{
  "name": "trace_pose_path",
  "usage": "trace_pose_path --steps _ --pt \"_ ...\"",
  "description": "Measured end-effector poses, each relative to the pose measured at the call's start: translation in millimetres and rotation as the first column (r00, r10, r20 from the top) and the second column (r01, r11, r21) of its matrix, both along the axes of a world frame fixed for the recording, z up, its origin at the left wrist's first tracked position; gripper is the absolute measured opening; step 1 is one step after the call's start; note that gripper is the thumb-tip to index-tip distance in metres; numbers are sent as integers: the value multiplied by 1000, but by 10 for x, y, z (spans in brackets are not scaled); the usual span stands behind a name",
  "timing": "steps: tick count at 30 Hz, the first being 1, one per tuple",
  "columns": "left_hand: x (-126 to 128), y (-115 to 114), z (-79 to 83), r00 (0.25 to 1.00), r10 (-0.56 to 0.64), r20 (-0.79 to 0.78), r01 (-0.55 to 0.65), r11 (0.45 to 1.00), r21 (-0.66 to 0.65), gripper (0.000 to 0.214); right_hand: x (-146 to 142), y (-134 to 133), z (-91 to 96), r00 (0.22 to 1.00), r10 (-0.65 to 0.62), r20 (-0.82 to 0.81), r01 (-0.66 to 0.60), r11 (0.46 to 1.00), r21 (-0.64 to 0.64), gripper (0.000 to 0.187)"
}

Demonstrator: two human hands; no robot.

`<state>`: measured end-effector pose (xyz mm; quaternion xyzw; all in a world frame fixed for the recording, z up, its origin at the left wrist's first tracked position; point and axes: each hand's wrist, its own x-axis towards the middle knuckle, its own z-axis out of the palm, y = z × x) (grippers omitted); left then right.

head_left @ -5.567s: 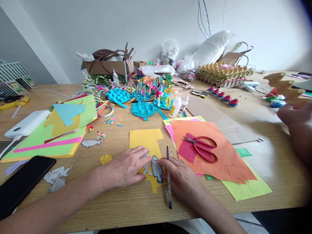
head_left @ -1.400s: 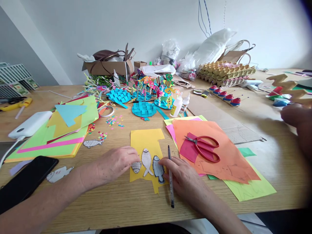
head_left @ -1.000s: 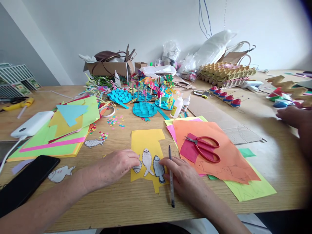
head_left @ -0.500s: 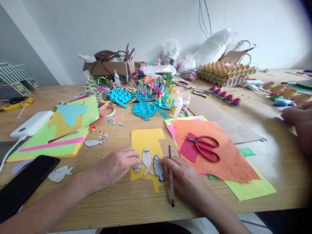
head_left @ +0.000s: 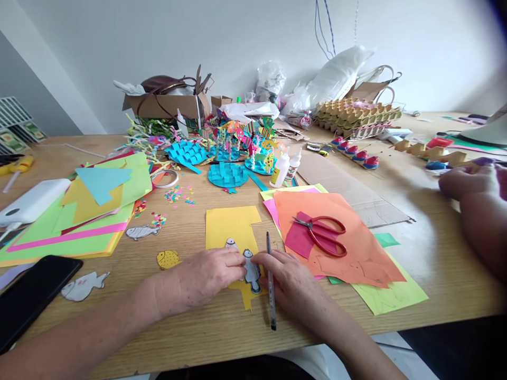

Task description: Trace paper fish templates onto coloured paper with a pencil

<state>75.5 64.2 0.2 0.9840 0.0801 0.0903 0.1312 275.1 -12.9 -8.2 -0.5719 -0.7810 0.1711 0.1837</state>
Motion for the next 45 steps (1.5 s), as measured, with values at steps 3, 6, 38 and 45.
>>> trace_pose_path --steps 3,6,38,45 --pt "17 17 -32 1000 -13 -24 14 999 50 26 8 -9 -6 1000 5 -24 -5 1000 22 32" --pt "-2 30 -41 999 -34 -31 37 995 94 29 13 -14 10 999 5 -45 -5 1000 9 32" --pt "-71 136 -31 993 -91 72 66 952 298 38 72 2 114 992 6 -124 -17 996 -88 30" --pt "-110 128 -48 994 -86 65 62 951 303 37 79 2 91 994 -10 -111 2 997 -71 27"
